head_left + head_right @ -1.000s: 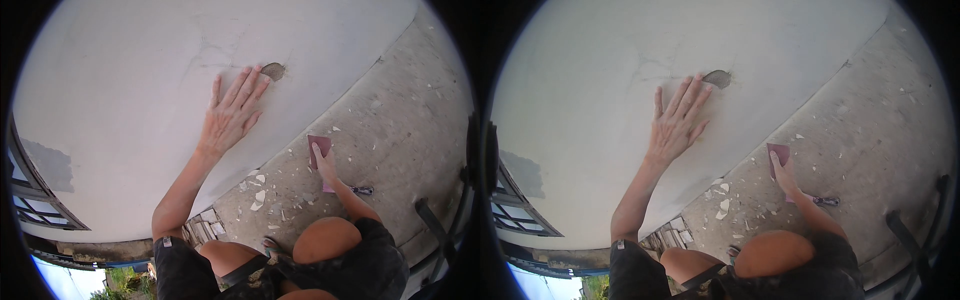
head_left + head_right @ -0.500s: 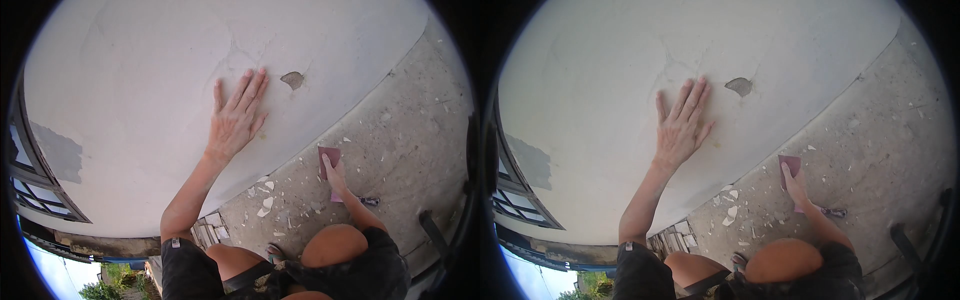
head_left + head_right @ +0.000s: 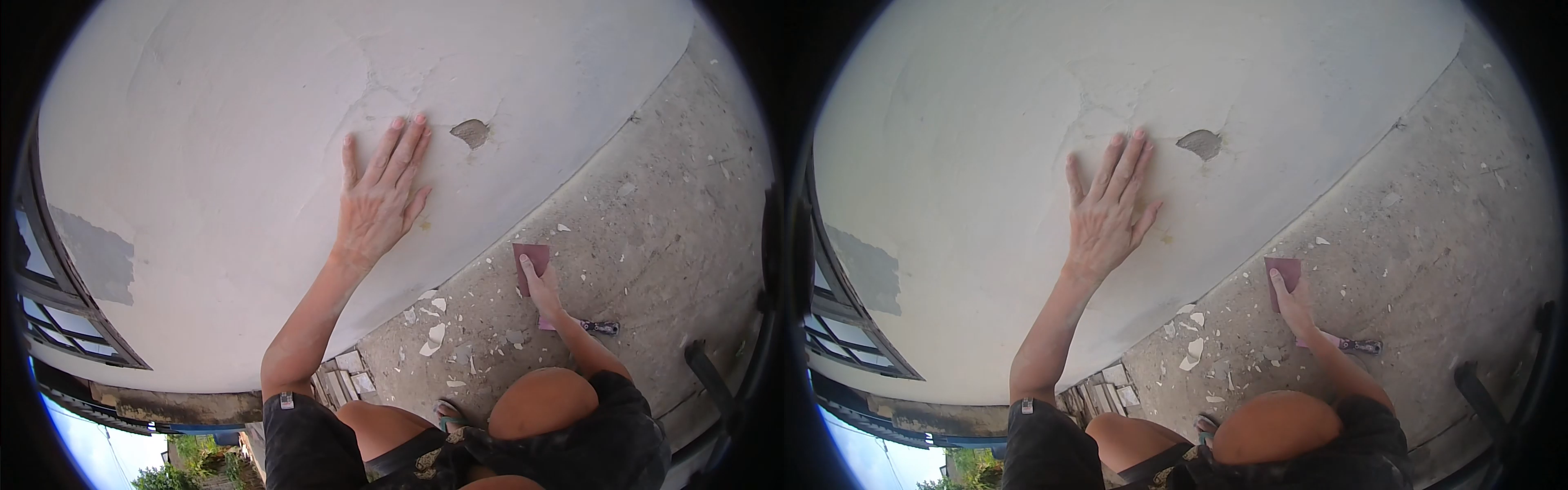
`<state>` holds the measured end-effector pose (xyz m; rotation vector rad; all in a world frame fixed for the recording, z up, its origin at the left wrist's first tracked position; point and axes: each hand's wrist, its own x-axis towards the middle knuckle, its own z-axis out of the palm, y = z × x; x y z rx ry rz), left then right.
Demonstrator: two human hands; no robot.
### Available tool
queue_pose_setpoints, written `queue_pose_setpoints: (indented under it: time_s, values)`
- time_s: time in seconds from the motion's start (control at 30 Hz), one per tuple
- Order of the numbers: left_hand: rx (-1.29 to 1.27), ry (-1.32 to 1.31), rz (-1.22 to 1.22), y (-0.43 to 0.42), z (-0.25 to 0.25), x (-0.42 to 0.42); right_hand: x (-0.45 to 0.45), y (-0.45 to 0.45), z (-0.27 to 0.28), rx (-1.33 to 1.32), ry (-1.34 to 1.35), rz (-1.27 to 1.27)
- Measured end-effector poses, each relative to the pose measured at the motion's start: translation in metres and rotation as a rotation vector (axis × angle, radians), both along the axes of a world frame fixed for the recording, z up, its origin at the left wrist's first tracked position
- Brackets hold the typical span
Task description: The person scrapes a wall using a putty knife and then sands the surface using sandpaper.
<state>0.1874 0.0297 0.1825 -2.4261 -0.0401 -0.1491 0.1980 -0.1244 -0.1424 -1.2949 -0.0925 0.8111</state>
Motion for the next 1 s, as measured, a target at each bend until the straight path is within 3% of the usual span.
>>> queue_pose_setpoints:
  time_s: [0.47,0.8,0.9,0.97,1.0]
  values:
    - [0.02,-0.018,-0.007,-0.002,0.004,0.005,-0.005,0.004,-0.014,-0.033,-0.038,-0.031]
    - [0.288,-0.225,-0.049,0.005,0.051,0.043,-0.002,0.001,-0.007,0.068,0.031,-0.041]
    - [0.263,-0.366,-0.115,0.011,0.076,0.045,0.028,0.003,0.029,0.241,-0.426,-0.352]
    - [0.274,-0.427,-0.185,0.017,0.088,0.044,0.067,-0.001,0.067,0.23,-0.404,-0.314]
    - [0.291,-0.426,-0.178,0.02,0.091,0.044,0.088,0.006,0.073,0.165,-0.585,-0.435]
